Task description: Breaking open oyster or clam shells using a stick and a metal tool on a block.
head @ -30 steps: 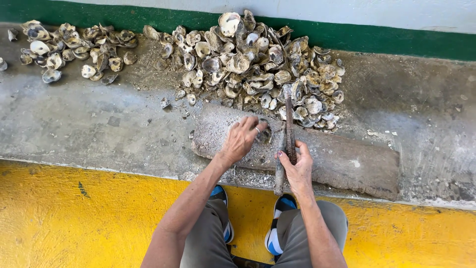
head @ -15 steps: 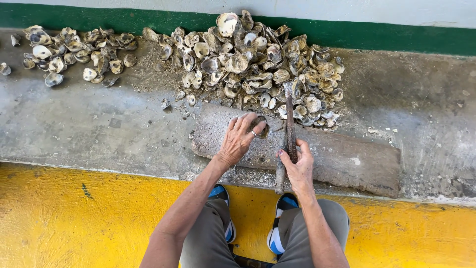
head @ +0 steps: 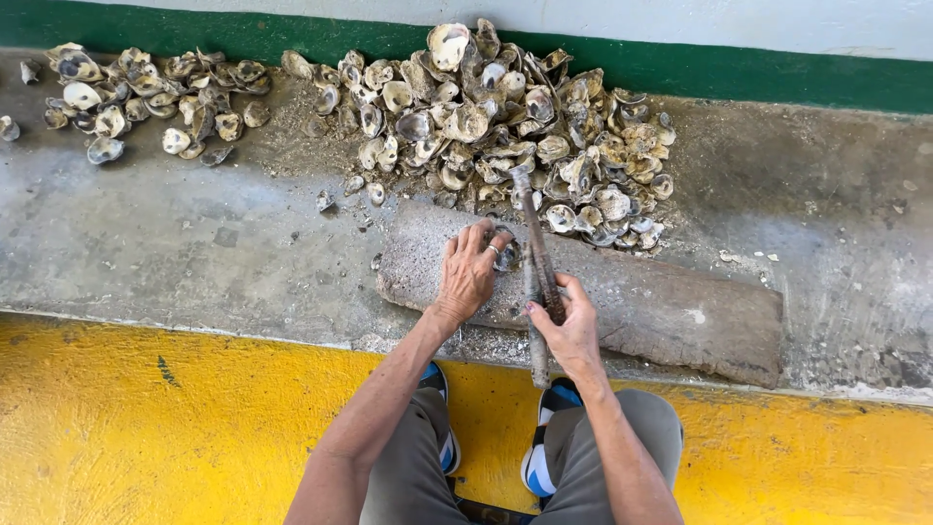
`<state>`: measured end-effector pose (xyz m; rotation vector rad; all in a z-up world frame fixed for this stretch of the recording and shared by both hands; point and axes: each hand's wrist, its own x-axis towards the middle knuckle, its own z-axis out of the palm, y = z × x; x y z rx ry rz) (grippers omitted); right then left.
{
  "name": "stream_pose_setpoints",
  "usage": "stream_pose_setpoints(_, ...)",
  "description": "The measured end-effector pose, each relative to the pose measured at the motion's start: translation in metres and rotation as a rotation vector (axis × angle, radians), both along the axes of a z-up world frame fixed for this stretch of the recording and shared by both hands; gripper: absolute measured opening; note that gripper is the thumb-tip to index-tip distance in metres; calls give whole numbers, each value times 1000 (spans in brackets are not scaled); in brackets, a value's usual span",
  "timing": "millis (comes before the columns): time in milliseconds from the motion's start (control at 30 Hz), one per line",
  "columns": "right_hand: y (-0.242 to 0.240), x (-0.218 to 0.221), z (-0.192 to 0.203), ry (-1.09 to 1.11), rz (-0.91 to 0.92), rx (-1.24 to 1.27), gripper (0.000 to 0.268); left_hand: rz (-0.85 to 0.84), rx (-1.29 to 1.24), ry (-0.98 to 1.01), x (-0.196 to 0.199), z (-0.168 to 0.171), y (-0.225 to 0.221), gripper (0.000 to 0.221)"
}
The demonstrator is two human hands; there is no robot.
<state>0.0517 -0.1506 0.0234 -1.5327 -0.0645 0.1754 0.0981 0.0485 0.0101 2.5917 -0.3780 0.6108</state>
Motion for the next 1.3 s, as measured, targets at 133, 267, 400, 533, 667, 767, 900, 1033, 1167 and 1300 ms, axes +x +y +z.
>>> stream_pose_setpoints(133,2,0,0,-90,2,-193,45,0,-24,-10,-2,2,-1,54)
stream_pose_setpoints(267,5,-1,5,-39,-1,-180,46,21,-55,-9,-14,13,0,60)
stream_pose_setpoints(400,5,-2,5,-115,-4,-222,47,72,-255,117,-60,34,-12,60)
stream_pose_setpoints(533,12,-4,12,-118,-3,-229,47,-32,-592,544,-111,15,-31,60)
stream_pose_setpoints(667,10,-9,-6,-110,-14,-255,37,-145,-958,711,-133,24,-49,79)
stream_pose_setpoints(767,4,-7,4,-85,0,-321,34,-56,-1070,727,-135,27,-50,72)
stream_pose_setpoints(900,-21,-7,1,-420,45,-405,46,-8,-916,591,-141,12,-42,65)
stream_pose_setpoints(1033,-35,-18,43,-444,-57,-491,51,14,-875,556,-136,23,-33,63)
stream_pose_setpoints(1167,-41,-25,39,-658,-43,-642,53,49,-829,591,-137,22,-27,63)
stream_pose_setpoints(1300,-35,-29,38,-722,7,-836,63,62,-856,613,-134,25,-24,63)
